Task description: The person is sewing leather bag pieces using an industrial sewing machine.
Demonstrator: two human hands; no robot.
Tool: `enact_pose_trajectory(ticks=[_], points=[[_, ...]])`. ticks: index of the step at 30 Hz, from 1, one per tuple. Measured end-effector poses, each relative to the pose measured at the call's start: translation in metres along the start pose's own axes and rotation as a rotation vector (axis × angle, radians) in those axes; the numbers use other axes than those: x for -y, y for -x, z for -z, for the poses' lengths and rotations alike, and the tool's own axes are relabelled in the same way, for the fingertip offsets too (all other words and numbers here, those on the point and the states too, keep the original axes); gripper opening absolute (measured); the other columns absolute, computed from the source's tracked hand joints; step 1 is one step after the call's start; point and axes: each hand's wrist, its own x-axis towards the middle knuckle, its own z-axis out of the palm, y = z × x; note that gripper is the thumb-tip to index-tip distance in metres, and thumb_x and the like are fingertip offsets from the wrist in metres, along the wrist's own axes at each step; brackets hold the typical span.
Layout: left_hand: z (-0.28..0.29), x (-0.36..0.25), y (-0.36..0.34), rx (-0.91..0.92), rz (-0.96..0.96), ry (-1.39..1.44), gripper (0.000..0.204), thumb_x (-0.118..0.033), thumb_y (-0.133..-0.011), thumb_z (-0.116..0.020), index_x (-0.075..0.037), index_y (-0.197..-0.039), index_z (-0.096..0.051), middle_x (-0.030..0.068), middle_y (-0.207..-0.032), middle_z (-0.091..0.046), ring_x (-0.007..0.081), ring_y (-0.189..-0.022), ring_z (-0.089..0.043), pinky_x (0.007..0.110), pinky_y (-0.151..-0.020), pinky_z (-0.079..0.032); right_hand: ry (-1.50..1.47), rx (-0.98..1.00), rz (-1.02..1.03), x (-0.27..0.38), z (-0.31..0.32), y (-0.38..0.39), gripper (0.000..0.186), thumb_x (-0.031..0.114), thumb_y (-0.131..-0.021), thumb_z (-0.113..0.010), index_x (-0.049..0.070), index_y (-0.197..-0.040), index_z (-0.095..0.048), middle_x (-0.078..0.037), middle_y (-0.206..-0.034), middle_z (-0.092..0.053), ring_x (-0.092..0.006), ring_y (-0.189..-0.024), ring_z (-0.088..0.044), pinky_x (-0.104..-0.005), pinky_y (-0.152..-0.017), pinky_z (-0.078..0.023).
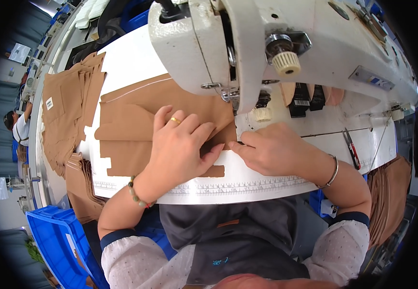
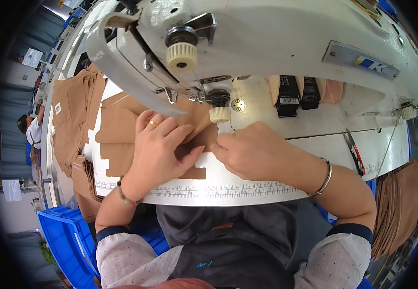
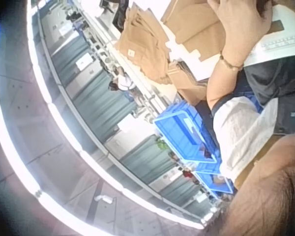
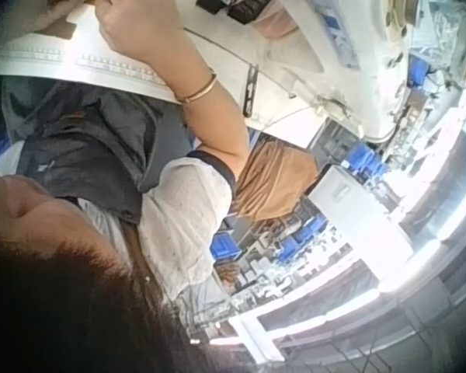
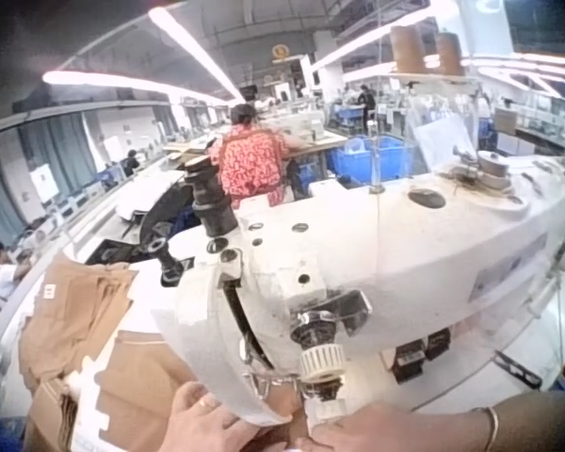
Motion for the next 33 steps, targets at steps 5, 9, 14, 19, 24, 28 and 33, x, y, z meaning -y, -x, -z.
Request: enact_pose_trajectory(ticks=[5, 9, 14, 19, 24, 28, 33], points=[[0.006, -0.008, 0.005, 0.015, 0.050, -0.100, 0.027, -0.025, -0.074, -0.082, -0.010, -0.095, -0.071, 0.0030, -0.086, -0.058, 0.0250, -0.086, -0.058, 0.055, -0.104, -0.039, -0.024, 0.060, 0.019, -0.002, 0.005, -0.002, 0.015, 0.018, -0.081, -0.069, 0.007, -0.092, -0.069, -0.003, -0.069, -0.058, -0.0215, -0.059, -0.064, -0.0373, -0.050, -0.047], [-0.016, -0.001, 0.009, -0.024, -0.095, 0.179, 0.020, -0.013, -0.079, -0.077, -0.010, -0.098, -0.070, 0.0031, -0.087, -0.056, 0.0236, -0.082, -0.058, 0.048, -0.100, -0.045, -0.028, 0.074, 0.025, -0.003, 0.007, -0.002, 0.014, 0.017, -0.081, -0.068, 0.007, -0.091, -0.069, -0.003, -0.070, -0.059, -0.0215, -0.059, -0.064, -0.0370, -0.050, -0.047], [-0.016, -0.001, 0.015, -0.041, -0.216, 0.085, 0.024, -0.007, -0.077, -0.077, -0.013, -0.101, -0.078, -0.0010, -0.086, -0.057, 0.0205, -0.082, -0.058, 0.044, -0.092, -0.050, -0.044, 0.088, 0.019, -0.002, 0.008, -0.002, 0.013, 0.017, -0.082, -0.067, 0.007, -0.090, -0.068, -0.003, -0.068, -0.059, -0.0214, -0.059, -0.064, -0.0369, -0.051, -0.047], [-0.018, 0.001, 0.010, -0.068, -0.257, 0.101, 0.030, -0.013, -0.071, -0.075, -0.008, -0.100, -0.076, 0.0033, -0.107, -0.065, 0.0221, -0.103, -0.063, 0.047, -0.103, -0.048, -0.035, 0.068, 0.031, -0.004, 0.008, -0.001, 0.011, 0.017, -0.081, -0.067, 0.007, -0.086, -0.068, -0.002, -0.067, -0.058, -0.0214, -0.058, -0.063, -0.0371, -0.050, -0.047], [-0.017, -0.002, 0.011, -0.043, -0.224, 0.103, 0.024, -0.007, -0.077, -0.076, -0.012, -0.101, -0.078, 0.0018, -0.111, -0.069, 0.0224, -0.111, -0.065, 0.048, -0.105, -0.050, -0.038, 0.067, 0.072, -0.013, 0.016, -0.003, 0.014, 0.020, -0.079, -0.070, 0.010, -0.072, -0.065, -0.002, -0.065, -0.058, -0.0204, -0.056, -0.063, -0.0362, -0.050, -0.046], [-0.018, -0.003, 0.012, -0.048, -0.239, 0.074, 0.025, -0.007, -0.078, -0.076, -0.011, -0.102, -0.078, 0.0022, -0.111, -0.069, 0.0230, -0.110, -0.065, 0.047, -0.104, -0.050, 0.044, -0.034, 0.000, -0.016, 0.015, -0.004, 0.017, 0.020, -0.076, -0.072, 0.011, -0.066, -0.062, -0.001, -0.064, -0.058, -0.0193, -0.056, -0.062, -0.0355, -0.049, -0.046], [-0.016, -0.003, 0.012, -0.026, -0.233, 0.087, 0.026, -0.007, -0.078, -0.076, -0.011, -0.103, -0.077, 0.0028, -0.111, -0.069, 0.0233, -0.109, -0.066, 0.047, -0.103, -0.051, 0.018, -0.043, -0.015, -0.014, 0.012, -0.004, 0.012, 0.018, -0.074, -0.073, 0.011, -0.070, -0.063, -0.001, -0.065, -0.058, -0.0199, -0.057, -0.063, -0.0355, -0.050, -0.047]])
